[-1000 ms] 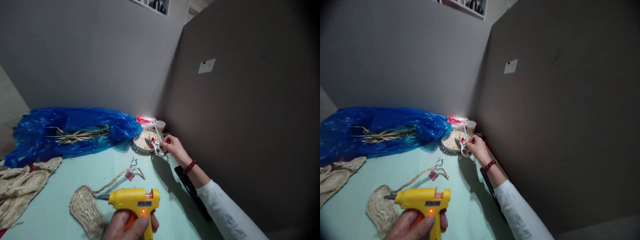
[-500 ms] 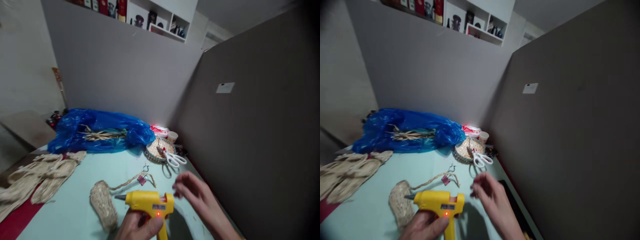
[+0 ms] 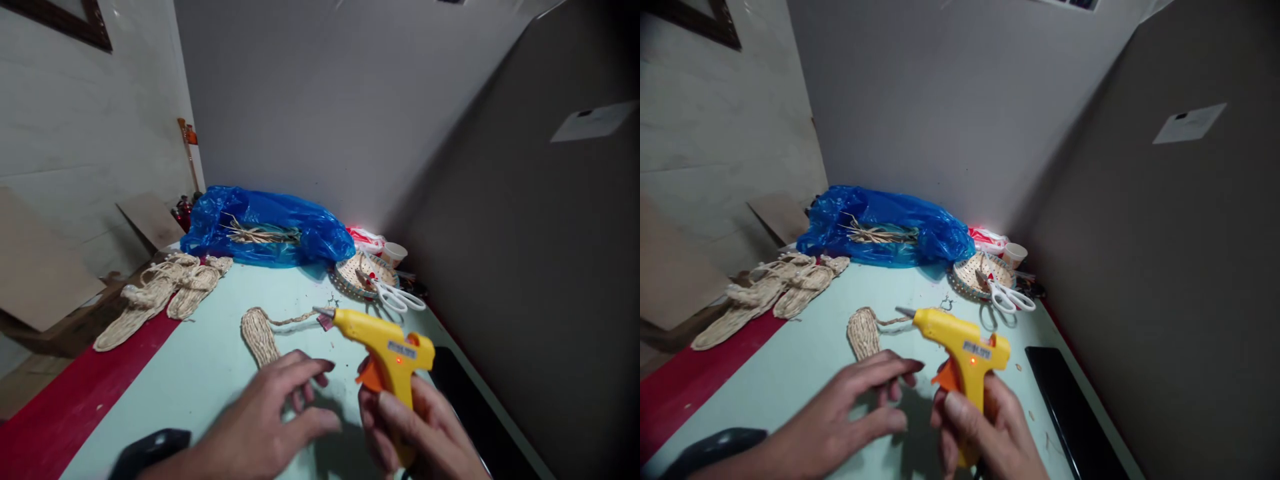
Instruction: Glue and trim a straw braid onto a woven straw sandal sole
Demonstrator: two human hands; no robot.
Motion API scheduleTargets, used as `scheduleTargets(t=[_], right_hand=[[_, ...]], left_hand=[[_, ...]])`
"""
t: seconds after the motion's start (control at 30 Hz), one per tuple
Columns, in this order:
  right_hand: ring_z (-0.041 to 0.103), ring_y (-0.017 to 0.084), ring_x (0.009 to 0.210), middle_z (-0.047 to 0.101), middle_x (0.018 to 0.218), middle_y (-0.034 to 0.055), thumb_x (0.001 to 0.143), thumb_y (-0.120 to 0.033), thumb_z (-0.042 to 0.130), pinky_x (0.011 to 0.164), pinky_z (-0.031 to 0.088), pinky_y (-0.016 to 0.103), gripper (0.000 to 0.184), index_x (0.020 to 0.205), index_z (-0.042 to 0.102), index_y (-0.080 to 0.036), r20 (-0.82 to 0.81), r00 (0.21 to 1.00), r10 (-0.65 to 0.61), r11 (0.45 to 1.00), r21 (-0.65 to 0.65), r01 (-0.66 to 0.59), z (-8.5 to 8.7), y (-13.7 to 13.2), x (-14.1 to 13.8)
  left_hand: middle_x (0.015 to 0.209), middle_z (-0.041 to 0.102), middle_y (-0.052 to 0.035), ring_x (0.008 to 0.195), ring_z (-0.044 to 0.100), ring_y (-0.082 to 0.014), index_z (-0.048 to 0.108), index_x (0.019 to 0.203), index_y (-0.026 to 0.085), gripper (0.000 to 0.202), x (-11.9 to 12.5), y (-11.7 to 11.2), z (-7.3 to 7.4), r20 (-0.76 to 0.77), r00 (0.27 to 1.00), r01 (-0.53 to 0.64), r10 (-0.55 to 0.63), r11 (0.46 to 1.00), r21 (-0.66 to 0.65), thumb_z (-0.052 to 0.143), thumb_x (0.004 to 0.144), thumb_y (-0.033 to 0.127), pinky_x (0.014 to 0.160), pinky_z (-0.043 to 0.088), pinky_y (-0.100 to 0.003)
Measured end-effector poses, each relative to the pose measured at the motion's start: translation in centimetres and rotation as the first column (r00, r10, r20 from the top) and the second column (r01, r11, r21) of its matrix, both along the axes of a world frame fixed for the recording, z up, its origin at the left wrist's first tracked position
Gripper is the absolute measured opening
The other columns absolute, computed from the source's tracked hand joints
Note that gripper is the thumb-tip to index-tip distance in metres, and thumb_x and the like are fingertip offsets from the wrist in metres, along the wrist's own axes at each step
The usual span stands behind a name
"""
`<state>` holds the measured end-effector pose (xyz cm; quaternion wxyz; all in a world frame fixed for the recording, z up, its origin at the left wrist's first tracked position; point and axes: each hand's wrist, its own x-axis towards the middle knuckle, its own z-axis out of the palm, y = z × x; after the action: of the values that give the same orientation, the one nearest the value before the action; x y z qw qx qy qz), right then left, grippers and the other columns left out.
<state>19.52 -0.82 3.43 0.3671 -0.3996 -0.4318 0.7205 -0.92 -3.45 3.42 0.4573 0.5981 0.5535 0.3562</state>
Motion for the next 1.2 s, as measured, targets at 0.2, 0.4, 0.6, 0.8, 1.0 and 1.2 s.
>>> scheduleTargets(t=[0.2,0.4,0.6,0.8,1.0,1.2], right_hand=[[0.046,0.007,0.042,0.053,0.046,-0.0027,0.088,-0.046,0.068,0.045,0.035,0.019,0.038,0.067,0.060,-0.015,-0.026,0.995,0.097,0.983,0.156,-0.091,0.0,3.9,-0.9],[0.040,0.005,0.039,0.049,0.045,-0.0058,0.084,-0.053,0.070,0.043,0.033,0.018,0.042,0.069,0.054,-0.017,0.032,0.994,0.102,0.993,0.059,-0.103,-2.9,4.4,-1.8],[0.048,0.006,0.045,0.062,0.067,-0.0003,0.077,-0.056,0.076,0.044,0.038,0.020,0.044,0.082,0.062,-0.016,-0.036,0.996,0.080,0.996,0.044,-0.078,-3.7,4.4,-1.6],[0.066,0.017,0.068,0.073,0.083,0.0068,0.078,-0.052,0.078,0.069,0.050,0.031,0.040,0.091,0.067,-0.016,-0.058,0.997,0.060,0.998,-0.009,-0.061,-4.9,4.0,-2.7],[0.066,0.016,0.073,0.073,0.090,0.0061,0.080,-0.046,0.077,0.072,0.051,0.029,0.033,0.094,0.069,-0.017,-0.032,0.995,0.097,0.993,0.068,-0.094,-4.5,3.8,-3.0],[0.059,0.010,0.055,0.073,0.091,0.0069,0.085,-0.050,0.070,0.060,0.048,0.026,0.041,0.109,0.067,-0.016,0.075,0.966,0.247,0.957,0.139,-0.255,-3.1,3.4,-1.7]], left_hand=[[0.114,0.069,-0.0164,0.109,0.059,-0.0339,0.069,0.108,0.015,0.037,-8.9,3.8,-1.7,-0.468,0.822,-0.194,0.325,0.932,0.306,0.047,0.093,0.041,0.100,0.039,-0.046],[0.112,0.067,-0.0157,0.108,0.058,-0.0338,0.067,0.116,0.015,0.039,-10.8,6.5,-4.4,-0.562,0.795,-0.112,0.229,0.965,0.235,0.046,0.091,0.037,0.099,0.039,-0.048],[0.082,0.067,-0.0030,0.077,0.062,-0.0231,0.072,0.108,0.018,0.032,-10.7,7.8,-3.5,-0.490,0.871,-0.008,0.025,0.999,0.037,0.062,0.082,0.035,0.071,0.047,-0.030],[0.075,0.059,0.0000,0.072,0.052,-0.0199,0.072,0.084,0.018,0.015,-10.3,7.6,-3.5,-0.384,0.922,0.018,-0.036,0.999,-0.052,0.063,0.081,0.030,0.066,0.039,-0.028],[0.081,0.059,-0.0003,0.077,0.050,-0.0199,0.064,0.087,0.020,0.012,-10.2,6.4,-2.7,-0.147,0.988,0.028,-0.046,0.992,-0.124,0.062,0.083,0.031,0.069,0.037,-0.028],[0.088,0.061,0.0001,0.083,0.053,-0.0185,0.061,0.104,0.024,0.023,-8.8,5.3,-2.7,0.140,0.989,-0.029,0.052,0.986,-0.162,0.065,0.085,0.035,0.071,0.039,-0.027]])
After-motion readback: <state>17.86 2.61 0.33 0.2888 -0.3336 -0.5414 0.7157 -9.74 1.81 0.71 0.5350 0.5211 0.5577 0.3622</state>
